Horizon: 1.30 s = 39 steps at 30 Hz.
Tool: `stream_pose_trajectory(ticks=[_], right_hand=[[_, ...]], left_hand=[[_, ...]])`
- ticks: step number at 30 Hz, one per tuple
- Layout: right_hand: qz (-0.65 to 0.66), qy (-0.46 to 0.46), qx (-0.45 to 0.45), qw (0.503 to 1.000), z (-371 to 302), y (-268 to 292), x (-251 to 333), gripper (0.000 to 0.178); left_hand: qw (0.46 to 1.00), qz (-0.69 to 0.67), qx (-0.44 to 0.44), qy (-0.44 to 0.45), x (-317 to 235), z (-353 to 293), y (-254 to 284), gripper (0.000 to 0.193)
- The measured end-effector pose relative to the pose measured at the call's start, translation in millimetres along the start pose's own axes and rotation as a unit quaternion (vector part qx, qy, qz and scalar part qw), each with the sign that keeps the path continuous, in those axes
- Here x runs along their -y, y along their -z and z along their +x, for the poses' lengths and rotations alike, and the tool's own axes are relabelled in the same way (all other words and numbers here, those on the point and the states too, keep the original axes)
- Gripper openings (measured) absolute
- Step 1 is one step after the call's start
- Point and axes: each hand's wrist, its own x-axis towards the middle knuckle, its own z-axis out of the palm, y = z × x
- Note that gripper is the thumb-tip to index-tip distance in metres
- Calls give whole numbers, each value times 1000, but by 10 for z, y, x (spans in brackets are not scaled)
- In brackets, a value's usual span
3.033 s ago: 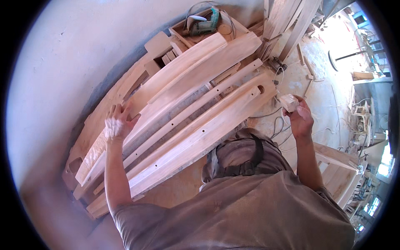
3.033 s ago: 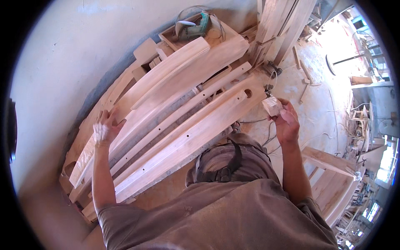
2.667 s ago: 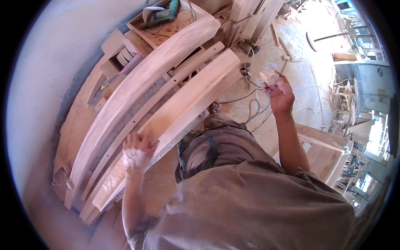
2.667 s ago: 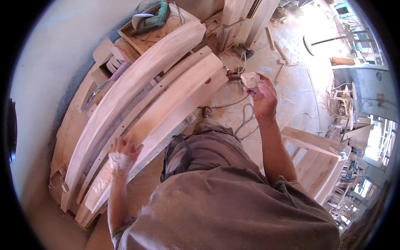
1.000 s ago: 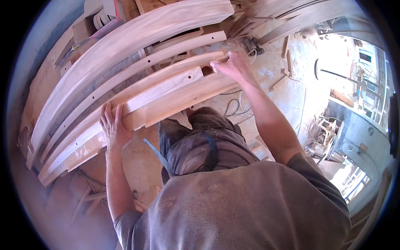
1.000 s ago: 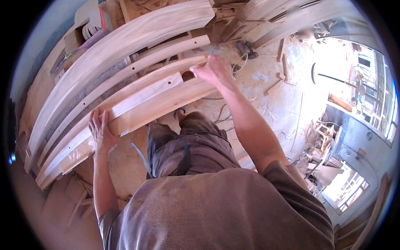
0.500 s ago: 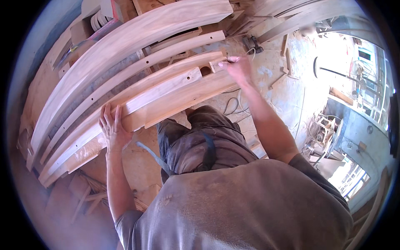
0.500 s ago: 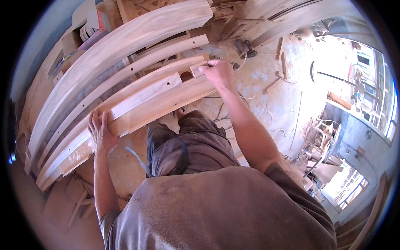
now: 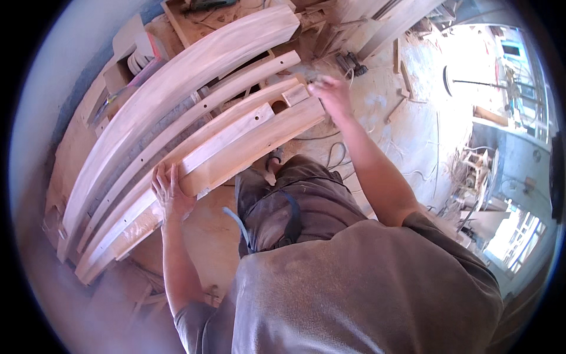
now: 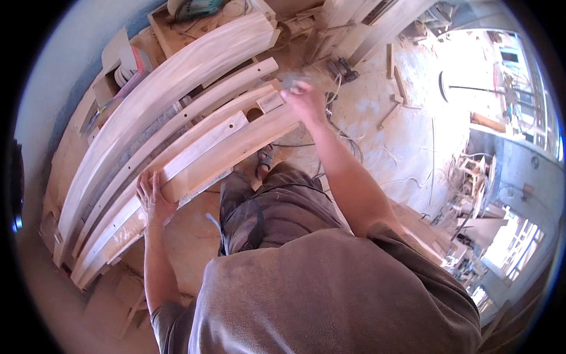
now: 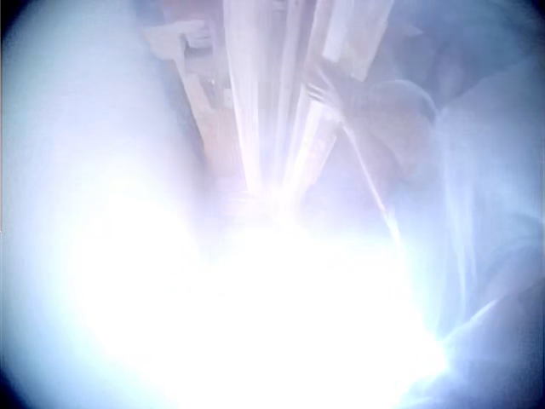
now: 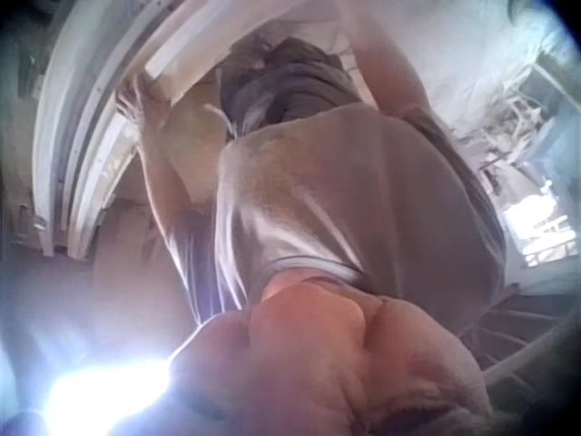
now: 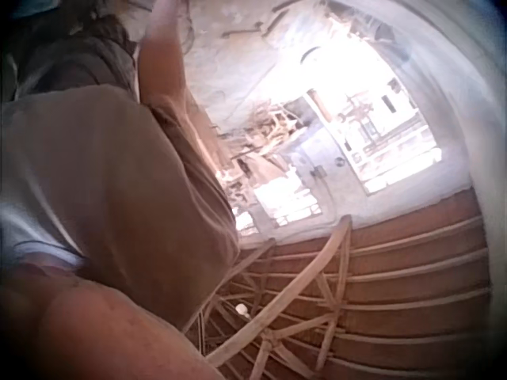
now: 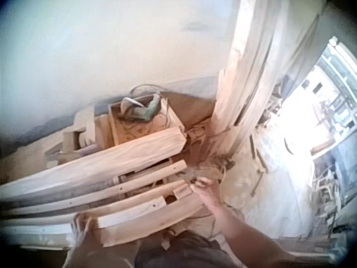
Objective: The person applies a substance from a container onto wooden beams using a brush and subsequently uses a power nailer to secure the wood pieces together.
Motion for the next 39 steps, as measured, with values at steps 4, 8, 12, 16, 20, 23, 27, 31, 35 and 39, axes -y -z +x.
stream_pose_trajectory(ticks=[4,8,12,16,20,23,27,31,35,39], right_hand=[[97,-48,-59,992,-268,478,-122,50],[108,-98,-75,986,-756,631,-256,51],[157,-94,-66,981,-920,301,-612,58],[267,-114,21,957,-895,-55,-376,63],[220,-83,4,972,-896,-69,-314,66],[212,-82,31,973,-914,-39,-262,68],[214,-85,33,973,-910,-30,-295,72],[202,-64,27,977,-889,17,-320,75],[120,-28,21,992,-864,69,-305,78],[114,-23,16,993,-856,64,-282,80]], left_hand=[[1000,22,6,8,-48,-39,52,109],[1000,14,2,-19,-28,-64,38,118],[990,-113,69,-42,-346,191,205,119],[956,-229,102,-151,-1168,745,274,66],[950,-239,15,-200,-2153,1428,225,44],[947,-268,26,-176,-2557,1736,17,43],[953,-237,42,-183,-2704,1929,-234,42],[956,-222,65,-180,-2703,1966,-259,36],[946,-277,111,-123,-2747,1958,-157,30],[943,-261,109,-175,-2641,2010,-176,29]])
